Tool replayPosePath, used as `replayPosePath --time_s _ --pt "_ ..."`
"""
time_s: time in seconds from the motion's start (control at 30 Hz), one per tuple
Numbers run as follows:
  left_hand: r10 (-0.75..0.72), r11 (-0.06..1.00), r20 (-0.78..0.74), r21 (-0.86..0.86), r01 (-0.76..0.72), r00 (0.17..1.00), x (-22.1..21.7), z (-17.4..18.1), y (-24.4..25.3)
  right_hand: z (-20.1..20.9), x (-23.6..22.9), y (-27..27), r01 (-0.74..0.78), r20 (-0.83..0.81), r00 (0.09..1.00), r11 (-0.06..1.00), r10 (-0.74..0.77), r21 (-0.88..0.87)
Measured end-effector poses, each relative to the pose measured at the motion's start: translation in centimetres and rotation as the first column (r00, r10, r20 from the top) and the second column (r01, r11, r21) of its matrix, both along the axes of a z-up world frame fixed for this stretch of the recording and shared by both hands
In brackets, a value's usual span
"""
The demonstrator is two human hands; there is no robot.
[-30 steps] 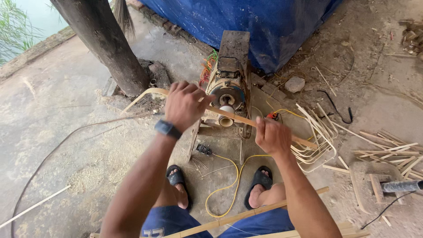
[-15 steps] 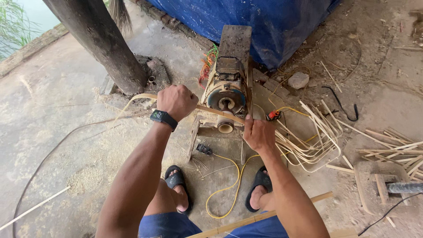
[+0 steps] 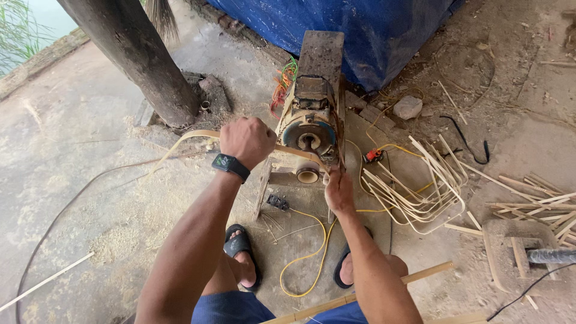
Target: The person uses a specialized motor-driven tool to shape and bend thin bamboo strips into a curved U-shape, working on them one at a time and adding them to a stack on the ground.
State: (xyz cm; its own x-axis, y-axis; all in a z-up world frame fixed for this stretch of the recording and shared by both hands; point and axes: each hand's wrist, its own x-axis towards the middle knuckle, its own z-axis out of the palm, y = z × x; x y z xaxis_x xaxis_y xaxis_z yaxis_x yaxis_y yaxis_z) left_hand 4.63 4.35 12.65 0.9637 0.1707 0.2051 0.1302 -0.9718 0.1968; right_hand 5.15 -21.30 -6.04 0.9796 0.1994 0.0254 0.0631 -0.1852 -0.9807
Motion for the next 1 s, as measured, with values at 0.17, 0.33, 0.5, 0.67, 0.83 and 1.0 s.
replayPosePath --time_s 0.17,0.33,0.5,0.67,0.83,1.0 --pt "-0.018 0.999 0.028 0.032 0.017 0.999 -0.2 0.1 -1.1 -2.2 -1.1 2.9 0.192 -0.270 0.959 0.893 -0.083 0.407" --pt "-0.024 1.000 0.059 -0.001 0.024 0.998 -0.9 0.6 -2.4 -2.3 -3.0 5.9 0.256 -0.357 0.932 0.811 -0.063 0.526" --pt "-0.043 0.999 0.137 -0.019 0.045 0.990 -1.4 0.1 -2.9 -1.0 -3.9 8.6 0.139 -0.219 0.975 0.713 0.021 0.687" --pt "0.056 0.977 0.112 -0.212 -0.031 0.992 -1.5 -3.1 -2.8 0.3 -4.5 9.3 0.213 -0.307 0.951 0.626 0.044 0.750" --pt "0.159 0.872 0.055 -0.475 -0.114 0.986 -2.4 -7.8 -3.1 -0.4 -4.0 7.8 0.174 -0.282 0.958 0.667 0.056 0.724" --pt "0.245 0.698 -0.080 -0.678 -0.233 0.966 -3.2 -11.1 -4.4 -1.7 -3.6 7.4 0.194 -0.275 0.961 0.767 -0.024 0.612"
